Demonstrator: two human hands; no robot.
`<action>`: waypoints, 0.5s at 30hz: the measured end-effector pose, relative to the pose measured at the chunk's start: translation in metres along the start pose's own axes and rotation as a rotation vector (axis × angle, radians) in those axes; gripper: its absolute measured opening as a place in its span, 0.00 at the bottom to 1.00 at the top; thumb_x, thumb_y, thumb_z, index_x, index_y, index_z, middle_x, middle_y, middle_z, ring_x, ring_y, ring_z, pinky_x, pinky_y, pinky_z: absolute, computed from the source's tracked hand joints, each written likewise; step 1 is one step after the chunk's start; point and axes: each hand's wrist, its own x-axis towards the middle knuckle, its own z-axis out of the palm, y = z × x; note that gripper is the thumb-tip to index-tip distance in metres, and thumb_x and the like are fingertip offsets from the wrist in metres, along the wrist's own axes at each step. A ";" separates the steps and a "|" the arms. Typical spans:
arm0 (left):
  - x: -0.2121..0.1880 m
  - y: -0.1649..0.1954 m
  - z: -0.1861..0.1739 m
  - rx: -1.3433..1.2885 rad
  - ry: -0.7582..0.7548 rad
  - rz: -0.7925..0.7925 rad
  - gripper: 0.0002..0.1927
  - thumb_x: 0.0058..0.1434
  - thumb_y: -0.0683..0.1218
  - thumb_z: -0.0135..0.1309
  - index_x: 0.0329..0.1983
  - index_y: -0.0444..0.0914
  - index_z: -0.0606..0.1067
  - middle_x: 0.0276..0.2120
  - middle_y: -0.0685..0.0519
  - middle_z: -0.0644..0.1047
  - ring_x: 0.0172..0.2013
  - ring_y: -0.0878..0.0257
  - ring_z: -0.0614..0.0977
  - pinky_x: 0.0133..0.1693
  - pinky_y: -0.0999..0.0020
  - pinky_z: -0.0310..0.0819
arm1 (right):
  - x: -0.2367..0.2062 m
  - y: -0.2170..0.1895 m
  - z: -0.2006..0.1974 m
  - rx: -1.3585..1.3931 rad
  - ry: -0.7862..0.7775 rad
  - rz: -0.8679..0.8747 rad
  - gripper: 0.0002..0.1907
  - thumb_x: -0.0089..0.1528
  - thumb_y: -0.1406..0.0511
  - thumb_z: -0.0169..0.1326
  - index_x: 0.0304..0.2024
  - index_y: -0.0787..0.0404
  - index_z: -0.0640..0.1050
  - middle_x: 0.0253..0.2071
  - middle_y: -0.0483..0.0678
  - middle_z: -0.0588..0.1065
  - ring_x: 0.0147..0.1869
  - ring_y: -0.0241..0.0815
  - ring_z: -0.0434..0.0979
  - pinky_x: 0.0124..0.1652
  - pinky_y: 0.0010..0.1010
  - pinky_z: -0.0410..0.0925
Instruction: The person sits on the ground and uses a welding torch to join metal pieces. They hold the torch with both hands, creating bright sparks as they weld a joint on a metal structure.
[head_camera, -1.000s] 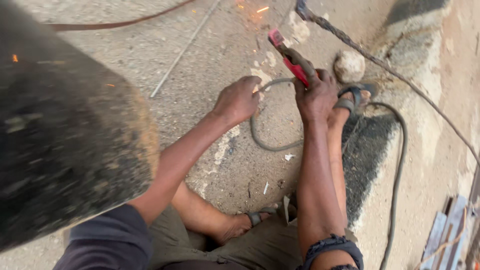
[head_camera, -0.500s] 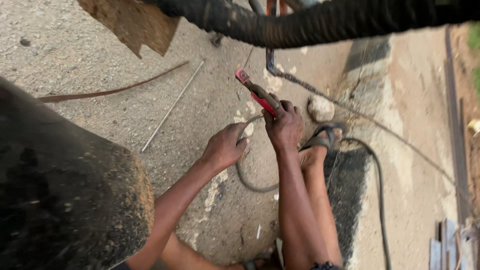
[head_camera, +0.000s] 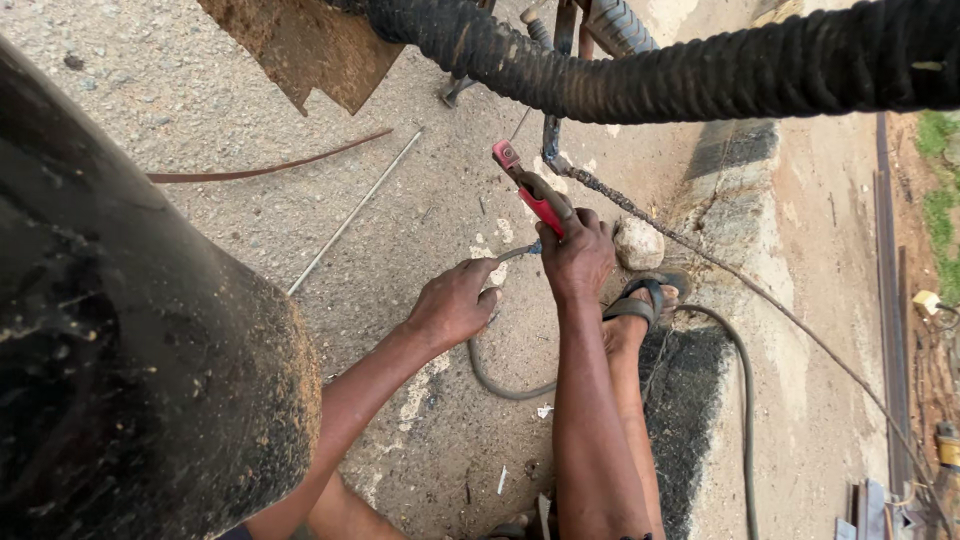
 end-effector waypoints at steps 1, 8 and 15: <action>0.000 -0.001 0.001 0.002 0.019 0.023 0.27 0.68 0.47 0.50 0.68 0.33 0.63 0.51 0.42 0.76 0.36 0.57 0.83 0.43 0.58 0.80 | 0.000 0.000 0.000 0.001 0.004 -0.001 0.22 0.57 0.53 0.68 0.51 0.53 0.83 0.45 0.47 0.78 0.45 0.46 0.75 0.44 0.40 0.69; 0.005 -0.010 0.009 -0.004 0.068 0.063 0.27 0.67 0.47 0.51 0.66 0.32 0.64 0.56 0.40 0.75 0.47 0.52 0.83 0.53 0.54 0.76 | -0.007 0.000 -0.004 0.174 -0.010 0.094 0.23 0.56 0.53 0.68 0.51 0.54 0.83 0.41 0.49 0.77 0.45 0.50 0.75 0.44 0.44 0.69; 0.008 -0.013 0.011 0.004 0.123 0.093 0.27 0.65 0.48 0.52 0.65 0.33 0.67 0.55 0.37 0.75 0.52 0.45 0.81 0.58 0.49 0.72 | -0.020 0.009 -0.012 0.285 0.035 0.058 0.20 0.58 0.54 0.67 0.47 0.58 0.84 0.35 0.53 0.77 0.38 0.53 0.78 0.39 0.46 0.69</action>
